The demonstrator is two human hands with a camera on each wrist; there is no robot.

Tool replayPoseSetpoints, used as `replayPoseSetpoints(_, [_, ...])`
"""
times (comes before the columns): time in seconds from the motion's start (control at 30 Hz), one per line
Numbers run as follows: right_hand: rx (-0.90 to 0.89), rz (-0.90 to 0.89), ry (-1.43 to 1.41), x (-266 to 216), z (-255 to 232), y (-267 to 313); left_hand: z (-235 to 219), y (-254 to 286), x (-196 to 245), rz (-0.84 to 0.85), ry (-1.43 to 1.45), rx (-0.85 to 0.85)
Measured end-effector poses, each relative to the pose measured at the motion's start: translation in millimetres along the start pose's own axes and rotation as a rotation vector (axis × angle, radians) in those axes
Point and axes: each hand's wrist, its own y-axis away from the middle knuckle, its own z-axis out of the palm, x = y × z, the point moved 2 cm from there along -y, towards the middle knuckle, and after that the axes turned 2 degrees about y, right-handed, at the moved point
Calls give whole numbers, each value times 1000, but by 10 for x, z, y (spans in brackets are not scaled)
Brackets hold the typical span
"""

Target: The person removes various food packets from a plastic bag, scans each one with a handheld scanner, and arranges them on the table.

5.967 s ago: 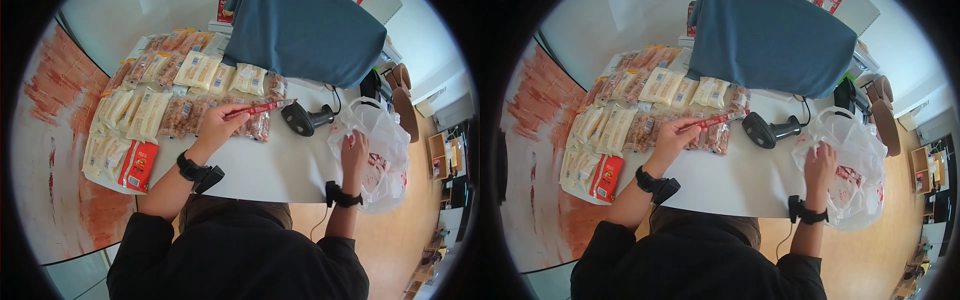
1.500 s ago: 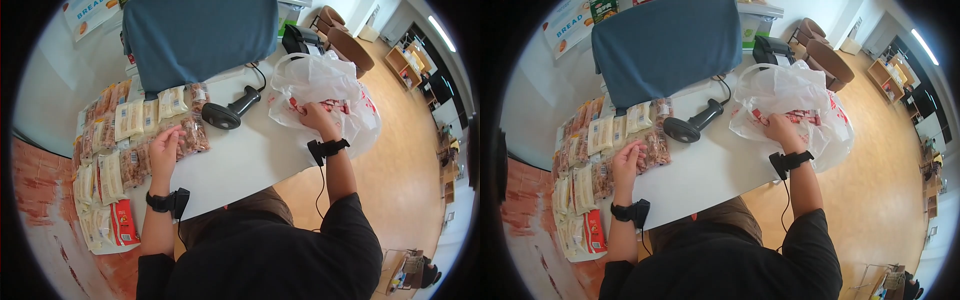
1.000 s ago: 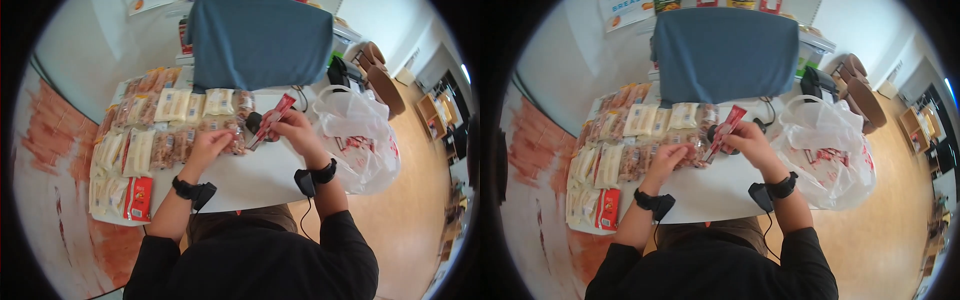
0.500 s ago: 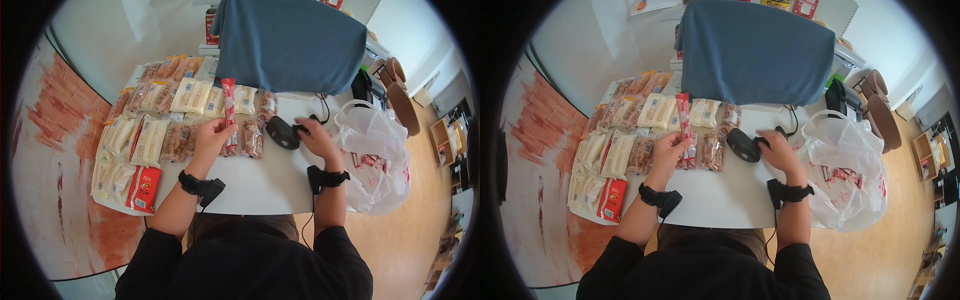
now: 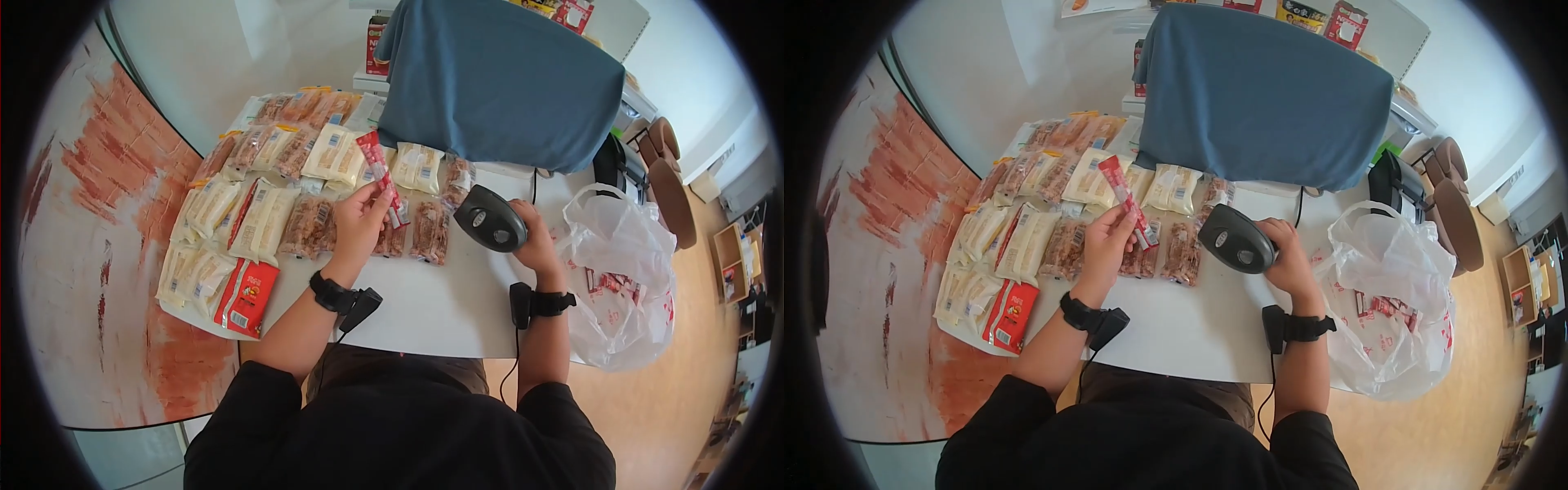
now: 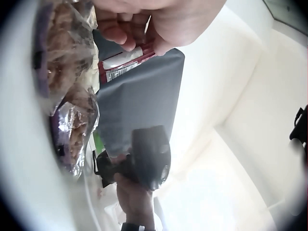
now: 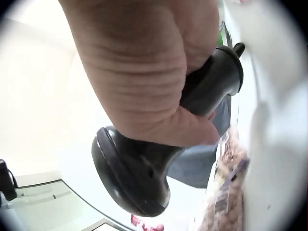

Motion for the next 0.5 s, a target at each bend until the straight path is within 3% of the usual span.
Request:
replayPoseSetpoints(0.17, [47, -182, 276, -296, 157, -38, 40, 24, 79, 19, -18, -45])
replayPoseSetpoints(0.4, [49, -226, 304, -426, 246, -50, 26, 13, 53, 36, -32, -52])
replayPoseSetpoints(0.5, [52, -238, 311, -433, 277, -55, 66, 65, 153, -44, -39, -91])
